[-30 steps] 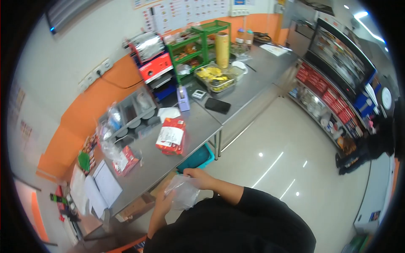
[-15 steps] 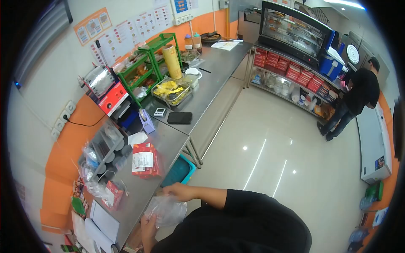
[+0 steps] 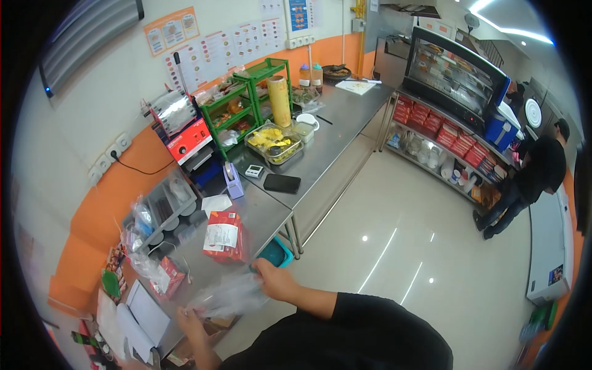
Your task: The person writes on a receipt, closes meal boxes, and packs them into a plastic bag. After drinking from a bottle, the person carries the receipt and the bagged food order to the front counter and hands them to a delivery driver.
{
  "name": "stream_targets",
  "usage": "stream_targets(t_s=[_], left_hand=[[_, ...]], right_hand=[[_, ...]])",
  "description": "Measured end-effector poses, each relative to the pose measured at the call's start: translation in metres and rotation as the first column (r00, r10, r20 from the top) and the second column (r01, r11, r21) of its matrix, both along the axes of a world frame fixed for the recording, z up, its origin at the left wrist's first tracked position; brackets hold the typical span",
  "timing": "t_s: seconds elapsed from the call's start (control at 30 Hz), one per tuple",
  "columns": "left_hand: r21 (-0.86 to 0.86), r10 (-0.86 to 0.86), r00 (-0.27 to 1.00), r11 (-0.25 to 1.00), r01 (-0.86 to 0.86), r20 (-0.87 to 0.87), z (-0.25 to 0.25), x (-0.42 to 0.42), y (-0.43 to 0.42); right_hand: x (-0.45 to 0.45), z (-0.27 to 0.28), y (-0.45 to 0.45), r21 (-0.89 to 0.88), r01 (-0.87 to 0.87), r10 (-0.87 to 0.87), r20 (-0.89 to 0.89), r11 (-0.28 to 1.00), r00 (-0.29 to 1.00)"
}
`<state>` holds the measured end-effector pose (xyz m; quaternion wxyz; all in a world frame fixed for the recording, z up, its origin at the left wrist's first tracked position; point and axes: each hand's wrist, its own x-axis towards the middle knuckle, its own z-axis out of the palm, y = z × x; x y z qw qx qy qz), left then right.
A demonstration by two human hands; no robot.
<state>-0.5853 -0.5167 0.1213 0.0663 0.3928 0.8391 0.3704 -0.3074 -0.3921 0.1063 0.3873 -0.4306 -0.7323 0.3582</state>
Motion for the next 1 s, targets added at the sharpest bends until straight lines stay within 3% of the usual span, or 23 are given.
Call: stream_targets(t_s=[0.03, 0.07, 0.1, 0.13, 0.17, 0.2, 0.27, 0.3, 0.33, 0.37, 0.4, 0.47, 0.53, 0.57, 0.63, 0.67, 0.7, 0.77, 0.83, 0.9, 0.93, 0.97, 1.0], left_hand=[[0.239, -0.082, 0.807, 0.968, -0.075, 0.585, -0.013, -0.003, 0.001], [0.373, -0.284, 0.316, 0.888, -0.270, 0.905, -0.027, -0.007, 0.000], [0.373, -0.286, 0.310, 0.887, -0.272, 0.907, -0.044, -0.016, -0.004], [0.422, -0.414, 0.088, 0.897, -0.134, 0.906, -0.063, -0.028, -0.009], [0.493, -0.488, -0.152, 0.870, -0.005, 0.859, -0.072, -0.033, -0.009], [0.498, -0.492, -0.156, 0.867, -0.004, 0.857, -0.063, -0.018, -0.006], [0.197, -0.229, 0.421, 0.973, 0.120, 0.878, -0.022, 0.042, -0.002], [0.027, -0.214, 0.734, 0.966, 0.258, 0.645, -0.014, 0.058, -0.003], [0.024, -0.208, 0.734, 0.967, 0.252, 0.646, -0.017, 0.055, -0.005], [-0.185, -0.290, 0.868, 0.903, 0.388, 0.403, -0.023, 0.049, -0.005], [-0.417, -0.411, 0.900, 0.799, 0.432, 0.145, -0.029, 0.042, -0.004], [-0.413, -0.296, 0.954, 0.864, 0.287, 0.044, -0.039, 0.025, 0.001], [-0.353, -0.111, 0.993, 0.931, 0.092, -0.034, -0.043, 0.004, 0.003], [-0.308, -0.031, 0.999, 0.951, 0.025, -0.014, -0.049, -0.010, 0.002], [-0.052, -0.177, 0.975, 0.984, 0.172, -0.132, -0.141, -0.076, -0.014], [0.124, -0.100, 0.888, 0.991, 0.049, 0.448, -0.112, -0.060, -0.015], [0.227, -0.120, 0.485, 0.959, -0.168, 0.866, -0.070, -0.030, 0.007], [0.239, -0.159, 0.399, 0.958, -0.160, 0.903, -0.061, -0.007, 0.013], [0.322, -0.307, 0.191, 0.945, -0.052, 0.932, -0.061, 0.010, 0.017], [0.287, -0.430, 0.755, 0.901, 0.326, 0.495, -0.039, 0.037, 0.019], [0.281, -0.402, 0.768, 0.913, 0.295, 0.499, -0.015, 0.047, 0.016], [0.051, -0.314, 0.867, 0.946, 0.320, 0.386, 0.016, 0.057, 0.013], [-0.184, -0.248, 0.937, 0.937, 0.297, 0.248, 0.032, 0.059, 0.011]], right_hand=[[-0.002, -0.003, -0.001, -0.038, -0.017, 0.017, 0.010, 0.999, 1.000], [-0.002, -0.006, 0.001, -0.036, -0.019, 0.019, 0.014, 0.999, 1.000], [-0.001, -0.007, 0.004, -0.115, -0.133, 0.156, 0.219, 0.984, 0.963], [0.000, -0.010, 0.008, -0.215, -0.222, 0.293, 0.401, 0.951, 0.868], [-0.001, -0.017, 0.011, -0.186, -0.200, 0.264, 0.439, 0.962, 0.859], [0.001, -0.026, 0.018, -0.182, -0.197, 0.259, 0.443, 0.963, 0.858], [0.004, -0.047, 0.034, -0.128, 0.154, -0.150, 0.039, 0.980, 0.988], [0.004, -0.051, 0.042, -0.068, 0.254, -0.259, -0.095, 0.965, 0.961], [0.004, -0.057, 0.041, -0.071, 0.248, -0.254, -0.093, 0.966, 0.963], [0.005, -0.062, 0.040, -0.157, 0.195, -0.231, -0.256, 0.968, 0.939], [0.005, -0.062, 0.040, -0.232, 0.124, -0.213, -0.414, 0.965, 0.885], [0.006, -0.039, 0.028, -0.424, -0.038, -0.187, -0.476, 0.905, 0.859], [0.012, -0.021, 0.020, -0.528, -0.510, 0.151, -0.579, 0.678, 0.801], [0.017, 0.017, 0.010, -0.488, -0.403, 0.260, -0.335, 0.774, 0.906], [0.020, 0.001, 0.015, -0.147, -0.410, 0.406, -0.060, 0.900, 0.912], [0.018, 0.003, 0.015, -0.102, -0.312, 0.321, 0.094, 0.945, 0.942], [0.016, 0.005, 0.015, -0.032, -0.217, 0.218, 0.241, 0.976, 0.946], [0.013, -0.030, 0.038, -0.024, 0.020, -0.009, 0.384, 1.000, 0.923], [0.018, -0.045, 0.061, 0.215, 0.120, -0.181, 0.295, 0.969, 0.938], [0.020, -0.049, 0.081, 0.328, 0.181, -0.224, 0.098, 0.927, 0.970], [0.018, -0.049, 0.087, 0.335, 0.205, -0.208, -0.026, 0.920, 0.978], [0.017, -0.046, 0.088, 0.333, 0.177, -0.179, -0.023, 0.926, 0.983], [0.018, -0.035, 0.088, -0.230, -0.018, -0.057, -0.314, 0.973, 0.948]])
